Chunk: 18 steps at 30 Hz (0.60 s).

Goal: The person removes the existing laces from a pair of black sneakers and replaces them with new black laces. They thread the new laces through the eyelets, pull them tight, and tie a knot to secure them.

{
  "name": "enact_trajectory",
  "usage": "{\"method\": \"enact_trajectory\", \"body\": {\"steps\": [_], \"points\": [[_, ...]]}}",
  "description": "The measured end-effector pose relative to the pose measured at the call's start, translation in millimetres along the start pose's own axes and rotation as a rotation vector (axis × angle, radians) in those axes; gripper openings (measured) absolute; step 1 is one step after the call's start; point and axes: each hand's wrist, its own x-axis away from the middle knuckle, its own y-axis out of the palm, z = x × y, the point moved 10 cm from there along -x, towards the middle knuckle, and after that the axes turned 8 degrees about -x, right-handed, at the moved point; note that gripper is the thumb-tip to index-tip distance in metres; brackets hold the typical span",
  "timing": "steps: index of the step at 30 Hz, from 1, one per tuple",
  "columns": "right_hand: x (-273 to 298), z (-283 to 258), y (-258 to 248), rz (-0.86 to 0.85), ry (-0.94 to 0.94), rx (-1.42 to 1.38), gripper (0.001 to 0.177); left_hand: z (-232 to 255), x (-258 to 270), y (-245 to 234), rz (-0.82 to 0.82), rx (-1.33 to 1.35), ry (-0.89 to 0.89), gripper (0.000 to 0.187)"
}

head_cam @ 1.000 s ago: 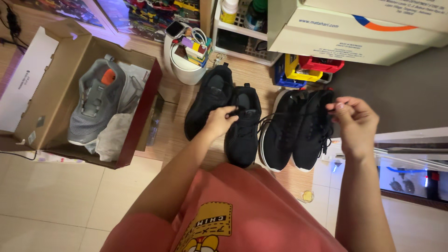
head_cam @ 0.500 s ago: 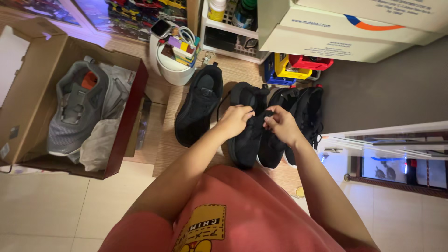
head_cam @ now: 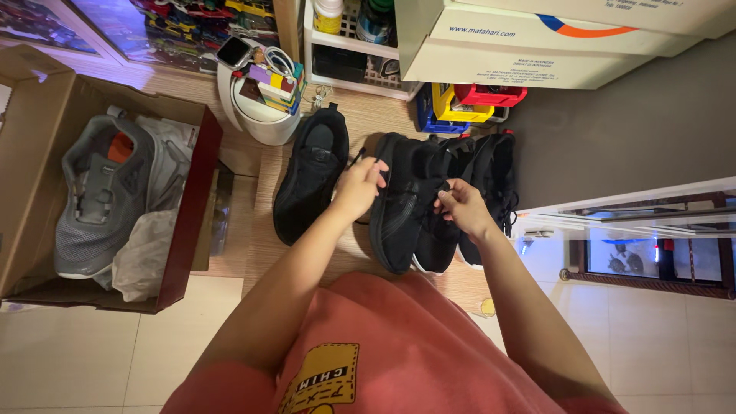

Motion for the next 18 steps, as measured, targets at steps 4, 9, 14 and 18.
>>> {"method": "enact_trajectory", "body": {"steps": [4,9,14,18], "points": [[4.0,2.6,-1.6,0.012,0.013,-0.002,0.012,6.0,3.2,-14.2,0.049,0.104,0.068,0.025],[4.5,-4.1,4.4,0.001,0.012,0.019,0.012,21.5,5.5,-24.7,0.062,0.161,0.078,0.025],[12.5,-29.6,19.9,-0.040,-0.022,0.005,0.017,42.0,11.1,-31.3,0.064,0.205,0.048,0.024],[34.5,-102.9,-7.0,0.029,-0.287,-0.178,0.013,67.6,12.3,-43.4,0.050,0.303,0.130,0.024]]}}
